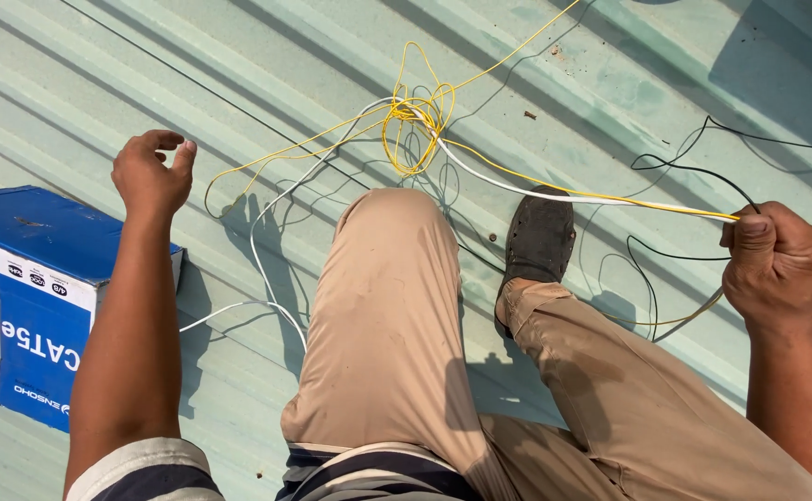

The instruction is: The person sits on a corrugated metal roof and ties a yellow cable to a white cable using their hands. They wrap the yellow cable around the white one multiple times and secure it with a knot.

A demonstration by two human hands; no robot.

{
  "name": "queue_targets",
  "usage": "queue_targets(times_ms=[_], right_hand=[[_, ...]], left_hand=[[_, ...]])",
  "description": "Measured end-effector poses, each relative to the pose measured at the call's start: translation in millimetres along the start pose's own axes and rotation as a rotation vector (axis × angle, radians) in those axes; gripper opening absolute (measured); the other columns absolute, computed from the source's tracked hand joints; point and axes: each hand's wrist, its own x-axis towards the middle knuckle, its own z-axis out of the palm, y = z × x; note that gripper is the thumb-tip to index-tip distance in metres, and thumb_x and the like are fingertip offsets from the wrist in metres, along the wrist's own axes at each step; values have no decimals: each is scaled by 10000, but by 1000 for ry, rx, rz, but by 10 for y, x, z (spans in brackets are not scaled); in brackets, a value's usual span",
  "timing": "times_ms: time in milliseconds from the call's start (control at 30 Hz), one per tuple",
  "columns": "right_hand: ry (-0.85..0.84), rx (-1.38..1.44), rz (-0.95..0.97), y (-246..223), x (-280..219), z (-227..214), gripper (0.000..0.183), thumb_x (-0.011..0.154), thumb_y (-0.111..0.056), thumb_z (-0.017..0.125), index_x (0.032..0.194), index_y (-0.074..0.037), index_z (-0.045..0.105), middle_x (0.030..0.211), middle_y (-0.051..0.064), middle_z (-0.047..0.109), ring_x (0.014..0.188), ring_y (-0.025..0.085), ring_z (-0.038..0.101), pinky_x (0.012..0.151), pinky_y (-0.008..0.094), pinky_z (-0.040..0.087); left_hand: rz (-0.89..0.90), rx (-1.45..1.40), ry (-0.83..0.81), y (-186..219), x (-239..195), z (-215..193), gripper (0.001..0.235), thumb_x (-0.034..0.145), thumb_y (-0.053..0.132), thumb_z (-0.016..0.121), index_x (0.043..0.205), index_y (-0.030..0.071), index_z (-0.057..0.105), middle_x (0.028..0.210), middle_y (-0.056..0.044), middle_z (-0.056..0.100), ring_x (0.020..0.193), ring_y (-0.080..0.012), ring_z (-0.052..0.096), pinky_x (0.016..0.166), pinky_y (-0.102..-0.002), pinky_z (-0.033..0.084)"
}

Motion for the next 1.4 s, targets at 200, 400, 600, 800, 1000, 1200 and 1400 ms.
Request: queue_targets(times_ms=[200,400,600,800,1000,1200,1400], right_hand=[[-23,90,-95,-426,159,-109,467,1152,-174,499,807,129,582,627,138,493,505,182,324,550,338,317],[-28,256,-96,-574,98,-190,453,1122,-244,410,764,22,486,607,116,466,506,175,363,554,308,360],[93,171,132,-5,-224,-345,511,1270,-354,364,954,36,462,767,126,463,633,154,352,641,290,306],[46,-261,39,1,-193,-243,490,1318,-2,662,837,83,626,601,73,406,533,166,288,563,341,262],[-56,-182,178,-86,-182,89,434,1238,-53,639,813,36,621,605,51,458,532,176,348,560,337,312],[-122,-396,256,311,-216,273,446,1279,-223,645,873,-40,673,564,18,467,473,169,374,498,341,308],[-33,-736,98,945,-280,-133,511,1445,-148,814,949,-69,717,670,10,525,549,177,420,592,332,352]], left_hand=[[682,-520,-31,2078,-239,-144,250,878,35,822,1104,-29,735,1029,-140,715,902,-247,699,791,-360,564],[745,-660,-715,2770,-96,103,788,663,64,835,1404,116,570,1225,-92,725,950,-234,741,855,-398,609],[735,-762,-904,2806,-142,213,153,781,171,877,876,83,796,838,-2,717,696,-130,635,643,-286,508],[949,-457,-388,2682,70,53,264,935,321,795,920,93,663,872,-27,616,758,-213,603,731,-378,490],[865,-911,-348,2741,268,-72,273,1038,255,705,890,54,597,881,-35,524,776,-155,475,725,-292,401],[1098,-806,-631,2810,-66,-416,399,1146,332,252,905,87,456,806,-62,452,744,-229,478,803,-407,418],[1121,-676,-846,2782,-218,-457,326,930,366,719,692,146,751,913,51,739,826,-117,577,935,-362,288]])
